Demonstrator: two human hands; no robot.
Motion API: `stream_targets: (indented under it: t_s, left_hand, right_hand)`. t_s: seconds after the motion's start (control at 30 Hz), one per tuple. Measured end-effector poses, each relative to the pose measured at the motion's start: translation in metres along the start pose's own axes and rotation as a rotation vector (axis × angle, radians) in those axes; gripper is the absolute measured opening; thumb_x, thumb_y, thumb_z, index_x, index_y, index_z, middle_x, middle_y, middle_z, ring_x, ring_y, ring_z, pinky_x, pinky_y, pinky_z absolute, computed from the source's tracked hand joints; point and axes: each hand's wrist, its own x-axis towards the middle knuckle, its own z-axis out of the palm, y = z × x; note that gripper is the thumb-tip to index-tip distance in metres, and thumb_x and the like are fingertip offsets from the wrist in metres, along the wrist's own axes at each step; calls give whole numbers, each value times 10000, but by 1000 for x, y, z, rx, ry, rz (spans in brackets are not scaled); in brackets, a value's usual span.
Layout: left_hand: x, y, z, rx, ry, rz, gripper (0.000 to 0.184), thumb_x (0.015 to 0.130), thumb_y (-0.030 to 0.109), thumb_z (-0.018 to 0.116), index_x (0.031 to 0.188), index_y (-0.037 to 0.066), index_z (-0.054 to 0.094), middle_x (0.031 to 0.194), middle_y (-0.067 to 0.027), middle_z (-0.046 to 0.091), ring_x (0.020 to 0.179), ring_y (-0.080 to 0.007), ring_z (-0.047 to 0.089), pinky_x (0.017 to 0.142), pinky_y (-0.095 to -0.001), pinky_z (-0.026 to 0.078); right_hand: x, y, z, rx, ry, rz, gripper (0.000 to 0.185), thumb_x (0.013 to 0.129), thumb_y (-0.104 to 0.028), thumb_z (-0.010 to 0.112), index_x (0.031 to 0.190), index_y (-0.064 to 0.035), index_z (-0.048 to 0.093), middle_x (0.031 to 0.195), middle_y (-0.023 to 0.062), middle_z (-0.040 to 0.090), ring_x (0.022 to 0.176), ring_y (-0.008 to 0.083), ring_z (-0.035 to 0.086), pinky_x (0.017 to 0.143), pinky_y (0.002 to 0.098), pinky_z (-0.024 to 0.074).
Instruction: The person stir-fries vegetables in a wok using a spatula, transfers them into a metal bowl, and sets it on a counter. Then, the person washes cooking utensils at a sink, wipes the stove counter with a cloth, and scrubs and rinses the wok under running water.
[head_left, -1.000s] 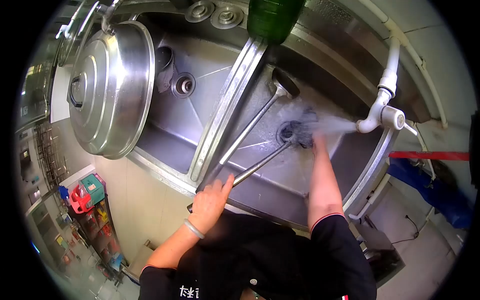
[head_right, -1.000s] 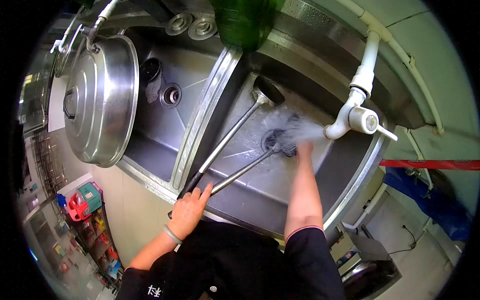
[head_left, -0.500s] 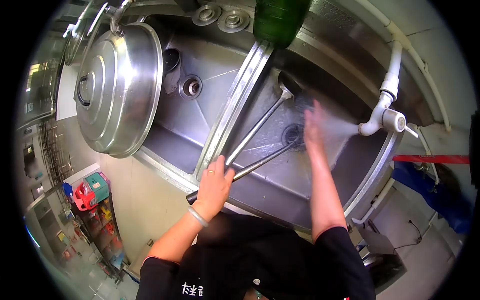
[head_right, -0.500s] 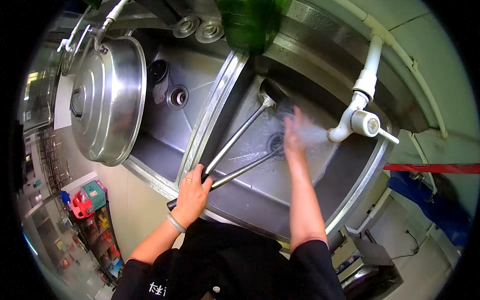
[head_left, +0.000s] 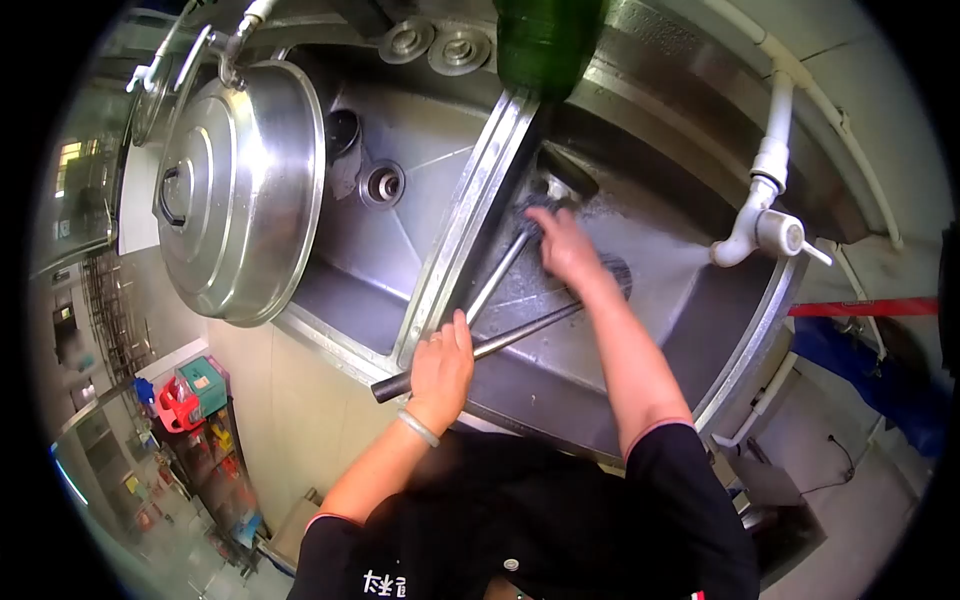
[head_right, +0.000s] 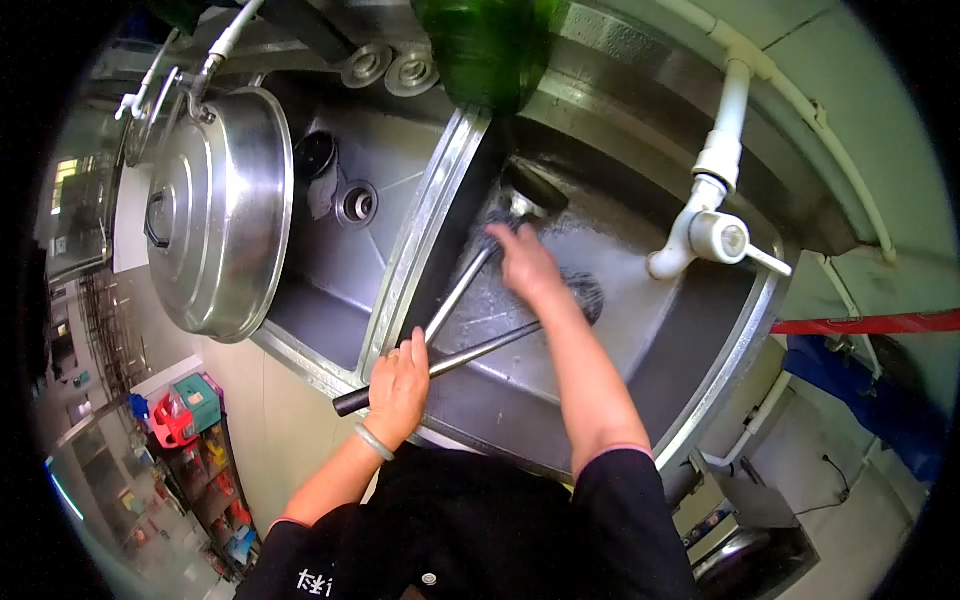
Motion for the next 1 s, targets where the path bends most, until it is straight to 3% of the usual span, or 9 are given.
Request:
stream_targets:
  t_s: [0.13,0.23,0.33,0.47,0.53,0.57,0.63,0.73,1.0]
  left_hand:
    - [-1,-3,-4,-101,-115,-40,508,784,48,594,1267,-48,469,868,-116,588,764,-256,636,660,-362,508]
    - [6,-10,-9,-287,-234,-128,498,793,76,606,1261,-12,459,903,-161,627,793,-338,655,721,-419,530]
    - [6,-21,-23,-588,-301,-144,543,756,143,642,1257,22,472,951,-173,660,889,-373,642,778,-474,504]
    - [15,-21,-25,-909,-444,-46,457,793,128,605,1218,7,489,913,-165,667,835,-316,665,757,-416,524]
    - [18,-15,-19,-1747,-738,-117,393,831,72,560,1214,-3,510,897,-127,645,782,-219,646,728,-337,532]
    - [20,-13,-16,-1742,-742,-110,393,831,72,560,1214,-3,510,897,-127,645,782,-219,646,728,-337,532]
    - [22,-6,-12,-2091,-1015,-308,315,854,14,521,1166,-26,508,907,-118,610,769,-173,615,697,-290,529]
    - [14,5,-1,-2317,-1067,-504,308,845,28,549,1143,-21,490,884,-124,575,717,-166,582,618,-262,492]
    - [-4,-2,5,-2470,-959,-551,350,871,141,572,1175,10,458,887,-92,523,643,-92,486,519,-210,411]
  right_hand:
    - [21,-4,-13,-58,0,180,477,829,-14,500,1254,-225,546,1187,255,538,1028,432,583,881,471,496]
    - [-16,-2,-24,388,16,-29,484,826,-56,563,1298,-163,530,1207,216,558,1095,375,567,947,411,465]
    - [-84,-5,-69,544,448,106,463,857,-72,588,1313,-51,514,1117,122,599,1040,251,573,910,363,455]
    - [-145,30,-107,903,739,398,476,889,-14,578,1355,-15,479,942,-27,496,858,71,481,783,211,414]
    - [-153,43,-99,927,834,394,486,893,6,572,1368,-31,474,917,-40,484,848,51,462,782,192,407]
    - [-150,31,-92,849,854,388,490,898,-22,592,1372,-70,479,851,-64,417,782,37,410,724,166,386]
    - [-145,9,-69,700,717,306,526,914,-73,606,1412,-66,436,902,-35,461,803,90,442,782,233,439]
    - [-130,-13,-18,333,266,-18,462,838,-83,632,1290,-164,583,918,102,554,914,269,613,793,381,497]
    - [-94,100,42,-84,320,246,285,858,-106,541,1127,-103,637,1057,175,592,889,387,608,788,471,500]
